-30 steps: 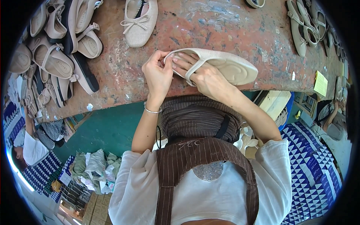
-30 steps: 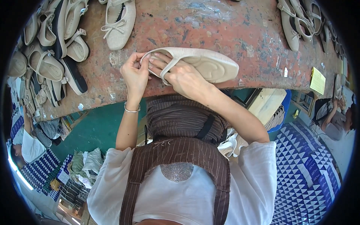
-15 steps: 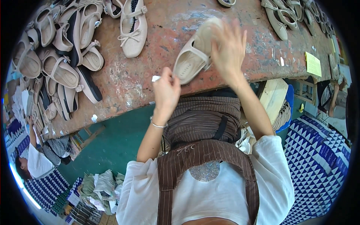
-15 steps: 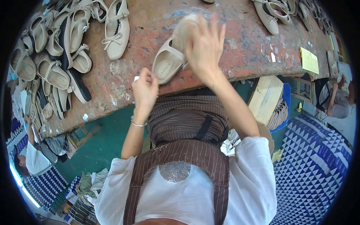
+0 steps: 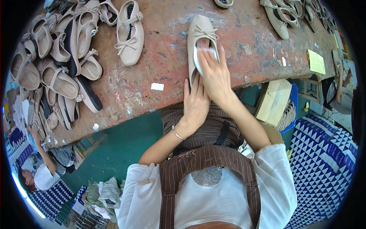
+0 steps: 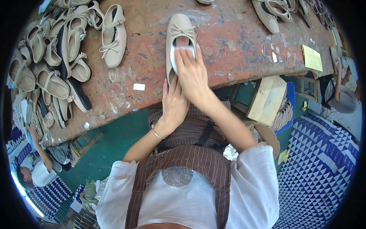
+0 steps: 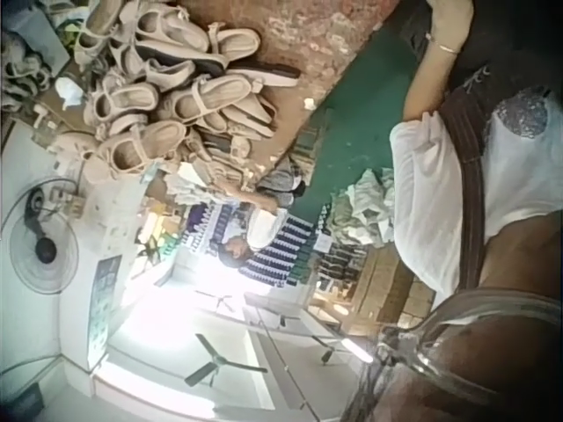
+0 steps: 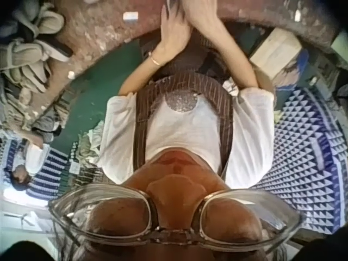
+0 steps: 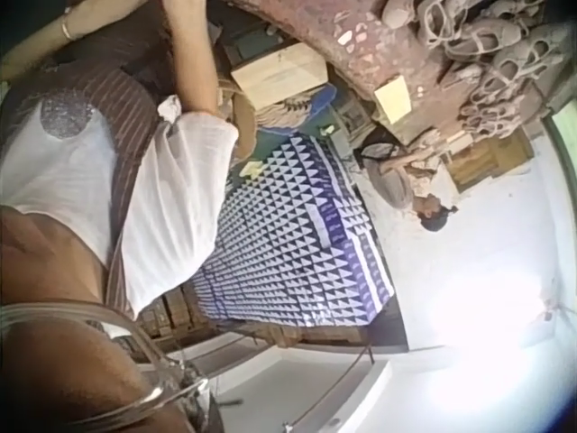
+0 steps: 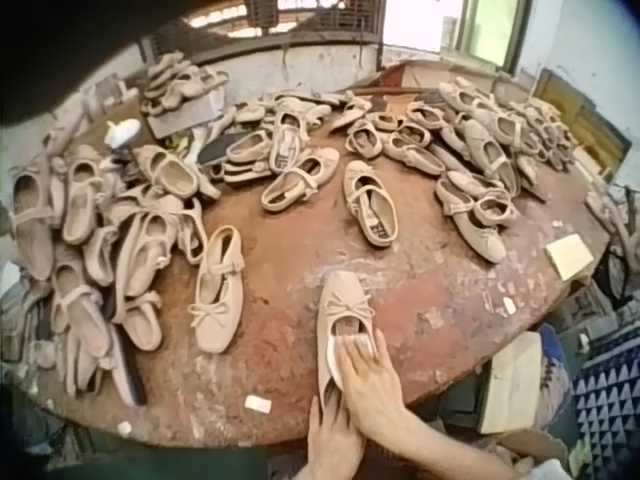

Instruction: Inserting white cushioned insoles into beige ballet flats.

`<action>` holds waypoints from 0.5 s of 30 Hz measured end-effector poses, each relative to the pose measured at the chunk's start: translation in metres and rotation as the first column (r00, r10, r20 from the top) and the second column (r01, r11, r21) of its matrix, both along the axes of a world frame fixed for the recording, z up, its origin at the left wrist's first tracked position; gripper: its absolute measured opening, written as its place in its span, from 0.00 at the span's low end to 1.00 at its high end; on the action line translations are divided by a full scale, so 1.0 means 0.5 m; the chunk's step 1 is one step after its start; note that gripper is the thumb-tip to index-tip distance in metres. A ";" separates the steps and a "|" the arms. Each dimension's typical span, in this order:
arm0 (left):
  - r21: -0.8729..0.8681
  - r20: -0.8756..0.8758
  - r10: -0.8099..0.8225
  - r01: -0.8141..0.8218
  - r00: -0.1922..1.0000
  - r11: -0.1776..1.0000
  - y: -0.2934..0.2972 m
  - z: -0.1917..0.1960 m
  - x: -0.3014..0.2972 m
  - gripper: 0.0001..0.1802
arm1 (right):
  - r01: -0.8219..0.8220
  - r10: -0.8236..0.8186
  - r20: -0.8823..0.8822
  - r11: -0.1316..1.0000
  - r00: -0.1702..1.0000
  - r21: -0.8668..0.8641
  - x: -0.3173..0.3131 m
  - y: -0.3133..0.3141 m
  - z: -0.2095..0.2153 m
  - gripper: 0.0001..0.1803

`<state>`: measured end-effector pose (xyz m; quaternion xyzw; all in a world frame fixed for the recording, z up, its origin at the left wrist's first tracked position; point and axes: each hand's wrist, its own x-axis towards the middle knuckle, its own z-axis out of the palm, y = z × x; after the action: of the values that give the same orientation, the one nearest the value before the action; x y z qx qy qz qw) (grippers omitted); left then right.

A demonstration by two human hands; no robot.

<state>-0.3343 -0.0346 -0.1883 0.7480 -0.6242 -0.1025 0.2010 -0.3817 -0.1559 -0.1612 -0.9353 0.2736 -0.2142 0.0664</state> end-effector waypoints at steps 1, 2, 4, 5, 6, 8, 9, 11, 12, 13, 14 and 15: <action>0.006 -0.004 -0.010 0.010 1.000 1.000 0.001 0.001 -0.002 0.28 | 0.028 -0.027 -0.041 1.000 0.999 0.014 0.031 -0.036 -0.019 0.21; -0.013 0.000 -0.009 0.009 1.000 1.000 -0.007 -0.001 -0.004 0.28 | 0.059 -0.057 -0.084 0.998 0.995 0.018 0.053 -0.070 -0.031 0.20; -0.044 0.034 0.006 -0.004 0.999 0.999 -0.018 0.003 -0.005 0.26 | 0.109 -0.063 -0.271 0.981 0.961 0.158 0.064 -0.090 0.000 0.19; -0.045 0.035 0.011 -0.010 0.999 0.999 -0.015 0.002 -0.005 0.26 | 0.056 -0.035 -0.141 0.988 0.989 0.144 0.054 -0.082 0.003 0.20; -0.048 0.023 0.016 -0.015 1.000 0.999 -0.013 -0.002 -0.001 0.26 | -0.001 0.001 -0.005 0.993 1.000 0.120 0.048 -0.075 0.005 0.22; -0.053 0.001 0.017 -0.017 1.000 0.998 -0.007 -0.004 -0.001 0.27 | 0.036 -0.037 -0.015 0.998 0.999 -0.049 0.020 -0.027 -0.027 0.28; -0.056 -0.002 0.020 -0.020 1.000 0.998 -0.010 -0.003 -0.003 0.27 | 0.055 -0.059 -0.064 0.996 0.996 -0.071 0.014 -0.018 -0.029 0.29; -0.061 0.019 0.041 -0.040 0.999 0.997 -0.015 0.000 -0.008 0.27 | 0.061 -0.058 -0.139 0.998 0.989 0.014 0.054 -0.073 -0.012 0.17; -0.063 0.023 0.021 -0.020 0.999 0.998 -0.016 -0.002 -0.005 0.27 | 0.108 -0.060 -0.301 0.984 0.952 0.144 0.075 -0.095 0.002 0.13; -0.068 0.018 0.009 -0.008 1.000 0.998 -0.018 -0.004 -0.009 0.27 | 0.091 -0.072 -0.276 0.994 0.958 0.055 0.082 -0.101 -0.016 0.08; -0.056 -0.011 0.014 -0.015 1.000 0.998 -0.015 -0.009 -0.005 0.27 | 0.099 -0.079 -0.235 0.992 0.969 0.078 0.080 -0.085 -0.014 0.14; -0.042 -0.032 0.030 -0.031 0.999 0.999 -0.009 -0.010 0.004 0.27 | 0.097 -0.076 -0.185 0.990 0.980 0.104 0.074 -0.054 -0.002 0.19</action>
<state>-0.3323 -0.0391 -0.1935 0.7513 -0.6115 -0.0978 0.2279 -0.3445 -0.1827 -0.1622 -0.9329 0.3307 -0.1153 0.0845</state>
